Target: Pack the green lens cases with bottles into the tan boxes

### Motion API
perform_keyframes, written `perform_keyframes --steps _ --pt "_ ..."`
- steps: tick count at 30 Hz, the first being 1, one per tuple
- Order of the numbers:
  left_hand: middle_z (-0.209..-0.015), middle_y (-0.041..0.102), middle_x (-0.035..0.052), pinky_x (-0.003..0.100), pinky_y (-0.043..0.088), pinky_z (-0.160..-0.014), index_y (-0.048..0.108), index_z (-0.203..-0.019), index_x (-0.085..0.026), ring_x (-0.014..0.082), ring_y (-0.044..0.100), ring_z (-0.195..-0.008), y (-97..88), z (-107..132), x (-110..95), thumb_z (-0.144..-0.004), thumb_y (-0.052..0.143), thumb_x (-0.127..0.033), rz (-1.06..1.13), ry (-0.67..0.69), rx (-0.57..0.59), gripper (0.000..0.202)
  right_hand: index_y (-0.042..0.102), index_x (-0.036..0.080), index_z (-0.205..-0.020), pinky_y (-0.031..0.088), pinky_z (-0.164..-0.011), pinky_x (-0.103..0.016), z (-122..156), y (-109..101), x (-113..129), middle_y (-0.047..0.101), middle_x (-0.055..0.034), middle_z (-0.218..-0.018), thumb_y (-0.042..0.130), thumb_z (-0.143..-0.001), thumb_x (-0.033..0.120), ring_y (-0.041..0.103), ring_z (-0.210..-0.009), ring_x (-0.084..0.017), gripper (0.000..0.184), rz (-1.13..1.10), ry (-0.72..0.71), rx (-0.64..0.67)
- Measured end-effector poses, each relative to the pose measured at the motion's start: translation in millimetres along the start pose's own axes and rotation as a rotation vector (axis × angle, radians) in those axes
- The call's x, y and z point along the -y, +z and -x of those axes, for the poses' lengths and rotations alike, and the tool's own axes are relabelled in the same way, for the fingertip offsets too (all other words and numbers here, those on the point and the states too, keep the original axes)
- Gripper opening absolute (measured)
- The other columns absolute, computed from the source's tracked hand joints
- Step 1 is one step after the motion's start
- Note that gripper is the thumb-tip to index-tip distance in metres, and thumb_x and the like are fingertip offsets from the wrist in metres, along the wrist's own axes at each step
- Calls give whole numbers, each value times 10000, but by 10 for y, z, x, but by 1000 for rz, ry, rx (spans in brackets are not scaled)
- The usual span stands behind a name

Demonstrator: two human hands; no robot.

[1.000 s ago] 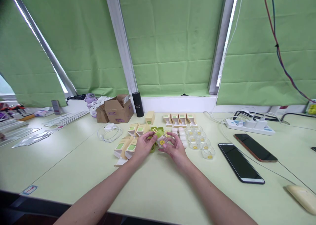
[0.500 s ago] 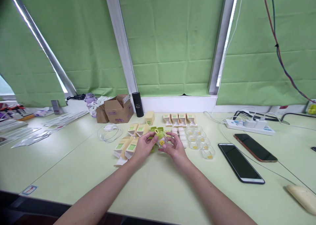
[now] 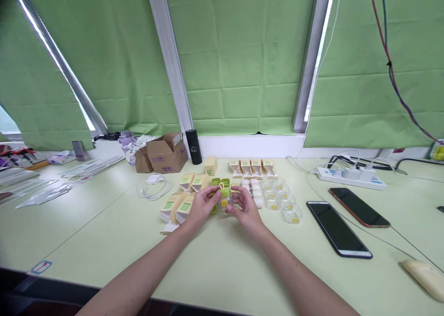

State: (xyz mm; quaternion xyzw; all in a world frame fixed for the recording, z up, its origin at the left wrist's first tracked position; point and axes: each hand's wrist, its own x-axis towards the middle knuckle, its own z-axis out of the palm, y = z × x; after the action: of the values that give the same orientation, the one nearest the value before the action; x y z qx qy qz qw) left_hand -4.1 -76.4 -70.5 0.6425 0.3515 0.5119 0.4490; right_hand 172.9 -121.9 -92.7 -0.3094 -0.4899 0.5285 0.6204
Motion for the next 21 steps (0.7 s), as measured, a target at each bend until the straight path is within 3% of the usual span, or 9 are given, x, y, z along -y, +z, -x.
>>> perform_keyframes --steps 10,21 --pt "-1184 802 156 405 598 -989 805 -1181 -162 301 761 -1100 2 20 -45 -882 805 -583 -50 16 28 516 613 330 -1266 642 -879 -469 13 37 -7 702 -27 -1068 950 -741 449 698 -919 -222 635 16 -14 14" --pt "-1217 779 167 388 599 -967 764 -1223 -157 296 744 -1122 14 8 -6 -908 764 -623 -2 37 31 563 591 336 -1254 633 -886 -467 21 62 54 725 -34 -1088 932 -764 478 732 -941 -239 614 7 -35 13"
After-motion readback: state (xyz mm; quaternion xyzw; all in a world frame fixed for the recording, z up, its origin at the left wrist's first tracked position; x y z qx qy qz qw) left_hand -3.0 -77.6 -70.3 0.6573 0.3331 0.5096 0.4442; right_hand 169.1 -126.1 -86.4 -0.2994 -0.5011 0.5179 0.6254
